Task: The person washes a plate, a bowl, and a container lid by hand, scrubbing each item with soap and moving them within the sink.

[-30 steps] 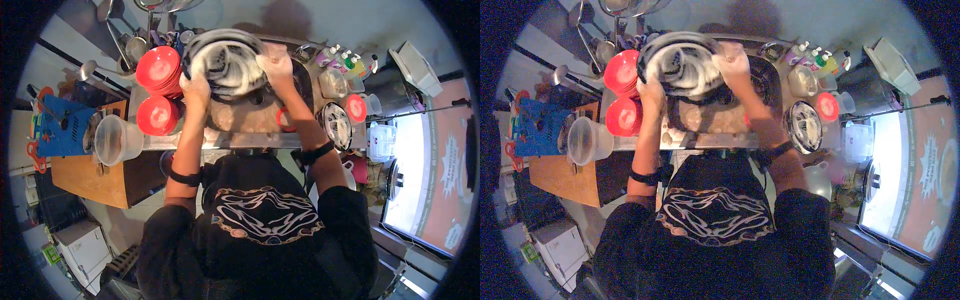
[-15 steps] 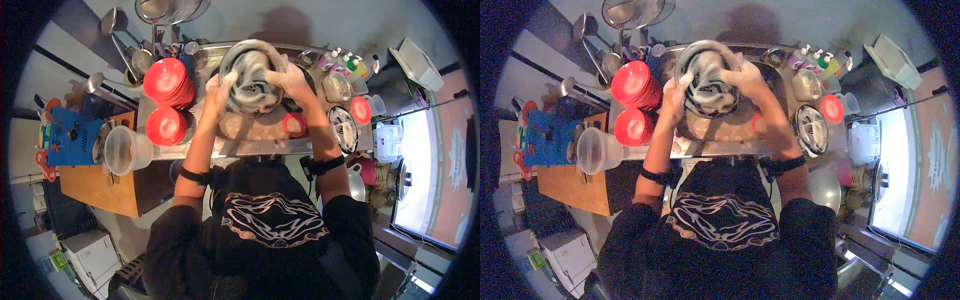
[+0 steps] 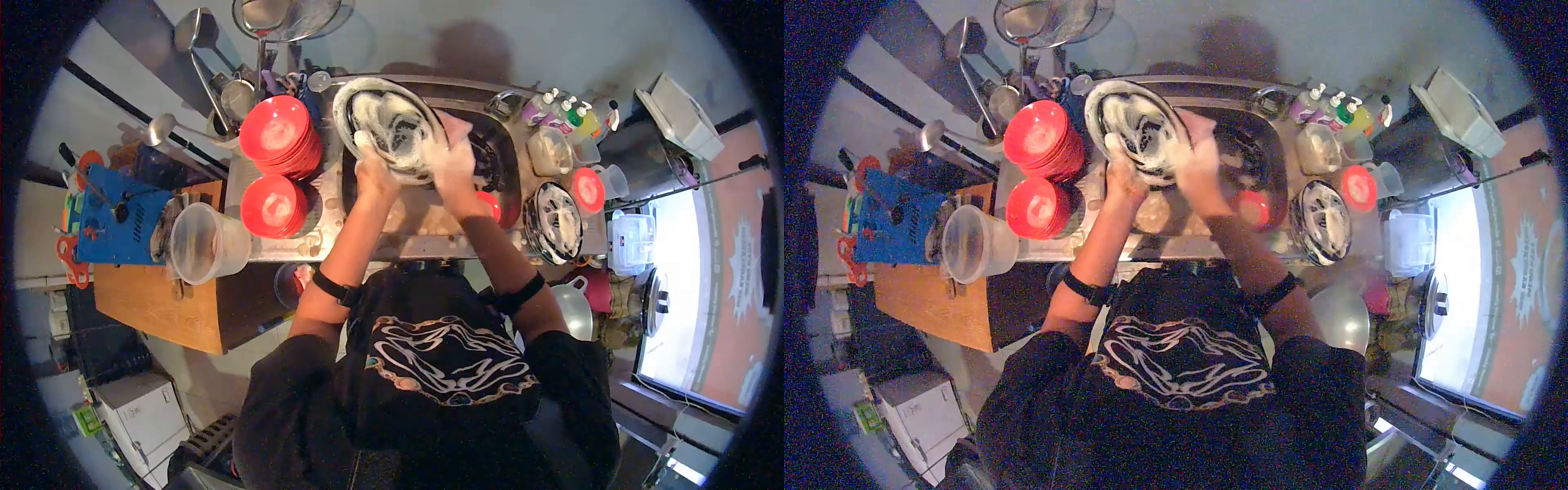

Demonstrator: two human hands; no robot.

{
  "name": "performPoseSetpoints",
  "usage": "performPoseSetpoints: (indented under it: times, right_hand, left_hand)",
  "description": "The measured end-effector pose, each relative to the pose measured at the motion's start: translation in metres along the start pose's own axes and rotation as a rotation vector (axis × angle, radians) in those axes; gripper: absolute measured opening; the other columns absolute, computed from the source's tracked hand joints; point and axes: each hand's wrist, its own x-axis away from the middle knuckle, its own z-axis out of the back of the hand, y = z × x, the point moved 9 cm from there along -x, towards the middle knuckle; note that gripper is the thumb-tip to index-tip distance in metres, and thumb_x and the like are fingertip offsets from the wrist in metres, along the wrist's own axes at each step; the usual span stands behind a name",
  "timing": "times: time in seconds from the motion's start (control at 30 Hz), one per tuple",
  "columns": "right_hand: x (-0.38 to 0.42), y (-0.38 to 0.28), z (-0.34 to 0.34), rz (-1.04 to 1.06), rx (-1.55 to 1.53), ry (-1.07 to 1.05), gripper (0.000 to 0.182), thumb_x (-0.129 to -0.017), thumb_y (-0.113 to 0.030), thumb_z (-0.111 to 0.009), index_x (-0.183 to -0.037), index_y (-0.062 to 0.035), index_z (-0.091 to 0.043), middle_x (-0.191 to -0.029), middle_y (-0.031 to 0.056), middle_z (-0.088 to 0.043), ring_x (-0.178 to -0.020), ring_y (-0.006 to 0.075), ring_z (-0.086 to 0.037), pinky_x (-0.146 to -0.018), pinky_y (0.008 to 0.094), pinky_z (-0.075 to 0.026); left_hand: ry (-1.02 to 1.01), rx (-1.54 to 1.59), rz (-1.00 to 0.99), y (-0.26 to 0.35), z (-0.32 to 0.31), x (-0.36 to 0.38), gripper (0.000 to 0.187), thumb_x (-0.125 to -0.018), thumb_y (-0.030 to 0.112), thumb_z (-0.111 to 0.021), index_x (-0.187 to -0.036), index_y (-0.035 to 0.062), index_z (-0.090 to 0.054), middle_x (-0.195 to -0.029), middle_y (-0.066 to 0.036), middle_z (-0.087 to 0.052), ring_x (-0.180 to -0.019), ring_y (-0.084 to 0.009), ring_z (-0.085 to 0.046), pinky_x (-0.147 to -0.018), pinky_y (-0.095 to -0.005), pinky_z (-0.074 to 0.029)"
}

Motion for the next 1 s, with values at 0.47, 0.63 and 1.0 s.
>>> performPoseSetpoints:
  times: [0.47,0.63,1.0]
  right_hand:
    - [0.043,-0.035,-0.017,0.457,0.851,-0.427,0.044,-0.078,-0.019,-0.068,-0.122,-0.0116,-0.063,-0.129,0.0096,-0.06,-0.12,0.0333,-0.054,-0.104,0.0462,-0.04]
    - [0.062,-0.052,-0.021,0.83,0.99,-0.636,0.064,-0.074,-0.043,-0.071,-0.128,-0.0138,-0.059,-0.131,0.0158,-0.056,-0.121,0.0398,-0.05,-0.099,0.0582,-0.036]
    - [-0.004,-0.081,-0.028,0.739,1.027,-0.231,0.033,-0.08,-0.047,-0.065,-0.102,-0.0232,-0.068,-0.099,0.0003,-0.064,-0.091,0.0274,-0.06,-0.076,0.0479,-0.038]
  left_hand:
    - [-0.288,-0.078,0.06,0.046,-0.044,0.013,0.057,-0.1,0.055,-0.04,-0.121,0.0059,-0.06,-0.112,-0.01,-0.067,-0.095,-0.0267,-0.067,-0.088,-0.0418,-0.055]
    - [0.009,-0.598,-0.176,0.066,-0.023,0.035,0.048,-0.104,0.044,-0.041,-0.116,0.002,-0.062,-0.107,-0.009,-0.067,-0.09,-0.0211,-0.063,-0.081,-0.0379,-0.052]
    - [-0.302,-1.332,-1.333,0.064,-0.088,0.088,0.04,-0.103,0.028,-0.041,-0.091,-0.0047,-0.059,-0.078,-0.029,-0.06,-0.076,-0.0466,-0.058,-0.066,-0.0504,-0.043]
